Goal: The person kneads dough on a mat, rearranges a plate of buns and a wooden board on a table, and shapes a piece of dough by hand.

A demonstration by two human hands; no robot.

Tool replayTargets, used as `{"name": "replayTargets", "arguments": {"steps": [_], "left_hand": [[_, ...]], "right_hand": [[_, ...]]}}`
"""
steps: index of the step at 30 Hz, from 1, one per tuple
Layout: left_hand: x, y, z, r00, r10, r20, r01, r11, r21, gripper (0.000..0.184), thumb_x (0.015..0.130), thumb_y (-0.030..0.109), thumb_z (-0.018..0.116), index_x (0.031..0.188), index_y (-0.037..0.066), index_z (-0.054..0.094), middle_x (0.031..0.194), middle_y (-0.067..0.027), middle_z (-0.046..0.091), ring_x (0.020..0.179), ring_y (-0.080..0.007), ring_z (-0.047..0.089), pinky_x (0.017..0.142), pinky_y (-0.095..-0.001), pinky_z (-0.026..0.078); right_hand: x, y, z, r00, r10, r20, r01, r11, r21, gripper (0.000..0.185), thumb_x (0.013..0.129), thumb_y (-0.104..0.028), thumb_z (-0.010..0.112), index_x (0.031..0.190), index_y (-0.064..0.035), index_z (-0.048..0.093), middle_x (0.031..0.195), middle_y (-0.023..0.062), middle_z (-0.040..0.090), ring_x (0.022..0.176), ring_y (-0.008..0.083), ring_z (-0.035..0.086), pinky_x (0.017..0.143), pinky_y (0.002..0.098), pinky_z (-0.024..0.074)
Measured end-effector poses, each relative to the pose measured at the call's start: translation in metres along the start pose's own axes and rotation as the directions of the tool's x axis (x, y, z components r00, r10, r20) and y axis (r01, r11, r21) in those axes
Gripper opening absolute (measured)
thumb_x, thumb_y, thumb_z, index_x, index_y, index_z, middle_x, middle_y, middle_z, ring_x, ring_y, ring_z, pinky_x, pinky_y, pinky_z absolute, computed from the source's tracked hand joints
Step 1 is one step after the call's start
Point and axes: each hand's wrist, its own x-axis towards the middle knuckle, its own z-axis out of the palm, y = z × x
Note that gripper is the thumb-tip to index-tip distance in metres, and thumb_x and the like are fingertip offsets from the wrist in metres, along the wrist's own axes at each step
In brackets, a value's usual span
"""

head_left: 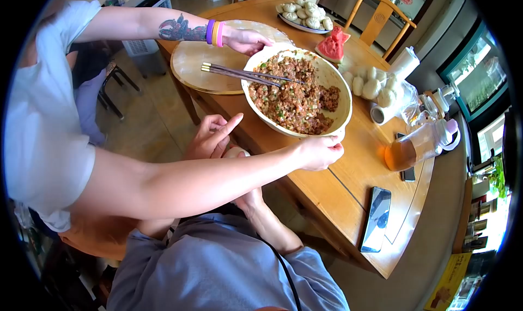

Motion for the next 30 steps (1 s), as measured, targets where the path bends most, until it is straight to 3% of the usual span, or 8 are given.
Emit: {"name": "replayTargets", "arguments": {"steps": [5, 6, 9, 12, 16, 20, 24, 30], "left_hand": [[-0.032, -0.058, 0.035, 0.988, -0.05, -0.146, 0.029, 0.99, -0.141, 0.054, 0.086, 0.005, 0.051, 0.138, 0.016, 0.043, 0.11, -0.0083, 0.048, 0.092, -0.0184, 0.053, 0.084, -0.028, 0.044], [-0.056, -0.087, 0.058, 0.937, -0.344, -0.06, 0.287, 0.855, -0.432, 0.056, 0.088, 0.009, 0.051, 0.142, 0.014, 0.035, 0.117, -0.0088, 0.047, 0.103, -0.0179, 0.05, 0.092, -0.03, 0.042], [-0.07, -0.06, 0.029, 0.931, -0.308, 0.195, 0.359, 0.684, -0.635, 0.053, 0.095, 0.023, 0.047, 0.142, 0.006, 0.03, 0.129, -0.01, 0.043, 0.121, -0.0188, 0.041, 0.104, -0.0324, 0.033], [-0.081, -0.049, 0.026, 0.938, -0.346, -0.01, 0.299, 0.824, -0.482, 0.053, 0.1, 0.034, 0.036, 0.142, 0.004, 0.028, 0.137, -0.0105, 0.038, 0.125, -0.0182, 0.038, 0.107, -0.0311, 0.028], [-0.072, -0.033, 0.03, 0.895, -0.446, -0.01, 0.311, 0.641, -0.702, 0.059, 0.1, 0.044, 0.027, 0.139, 0.0, 0.028, 0.14, -0.0127, 0.035, 0.131, -0.0209, 0.033, 0.109, -0.0328, 0.026], [-0.074, -0.031, 0.045, 0.845, -0.502, -0.182, 0.214, 0.63, -0.746, 0.051, 0.1, 0.045, 0.025, 0.119, 0.002, 0.044, 0.116, -0.0088, 0.053, 0.105, -0.0169, 0.053, 0.091, -0.0311, 0.043], [-0.071, -0.027, 0.046, 0.821, -0.525, -0.223, 0.11, 0.528, -0.842, 0.049, 0.1, 0.045, 0.03, 0.115, 0.002, 0.047, 0.108, -0.0085, 0.056, 0.099, -0.0171, 0.054, 0.088, -0.0307, 0.044], [-0.077, -0.036, 0.028, 0.822, -0.473, -0.318, 0.028, 0.591, -0.806, 0.054, 0.097, 0.051, 0.033, 0.116, 0.002, 0.046, 0.109, -0.0103, 0.056, 0.1, -0.0189, 0.055, 0.089, -0.0319, 0.045]], "right_hand": [[-0.003, -0.006, 0.007, 1.0, -0.026, -0.005, 0.026, 0.999, 0.023, 0.053, 0.091, -0.036, 0.056, 0.13, -0.0051, 0.04, 0.116, 0.0099, 0.056, 0.104, 0.0193, 0.056, 0.09, 0.0344, 0.0464], [-0.001, -0.007, 0.011, 0.999, -0.024, 0.025, 0.024, 0.999, 0.032, 0.052, 0.091, -0.034, 0.057, 0.13, -0.0048, 0.041, 0.115, 0.0098, 0.057, 0.104, 0.0198, 0.056, 0.09, 0.0347, 0.0469], [0.005, -0.006, 0.021, 0.999, -0.03, 0.046, 0.036, 0.99, -0.135, 0.051, 0.091, -0.03, 0.058, 0.131, -0.0044, 0.039, 0.118, 0.0106, 0.055, 0.107, 0.0204, 0.055, 0.091, 0.0349, 0.0462], [0.006, 0.001, 0.041, 0.994, -0.099, 0.042, 0.108, 0.92, -0.376, 0.047, 0.094, -0.031, 0.052, 0.13, -0.003, 0.039, 0.122, 0.0104, 0.053, 0.108, 0.0202, 0.054, 0.093, 0.0322, 0.0437], [0.023, 0.004, 0.028, 0.885, -0.204, 0.419, 0.46, 0.526, -0.715, 0.062, 0.094, -0.041, 0.046, 0.138, 0.0006, 0.032, 0.147, 0.0223, 0.025, 0.136, 0.0338, 0.026, 0.11, 0.0407, 0.021], [0.025, -0.005, 0.037, 0.776, -0.218, 0.591, 0.62, 0.094, -0.779, 0.06, 0.094, -0.041, 0.044, 0.133, 0.0039, 0.038, 0.144, 0.0231, 0.03, 0.136, 0.0364, 0.027, 0.109, 0.0462, 0.0151], [0.032, -0.005, 0.046, 0.762, -0.159, 0.628, 0.64, 0.03, -0.768, 0.055, 0.095, -0.041, 0.042, 0.127, 0.0035, 0.046, 0.13, 0.0212, 0.049, 0.132, 0.0345, 0.034, 0.105, 0.0453, 0.0221], [0.045, 0.009, 0.057, 0.768, -0.025, 0.64, 0.636, 0.15, -0.757, 0.057, 0.096, -0.044, 0.04, 0.13, 0.0008, 0.043, 0.13, 0.0206, 0.049, 0.126, 0.0335, 0.043, 0.104, 0.0413, 0.0291]]}}
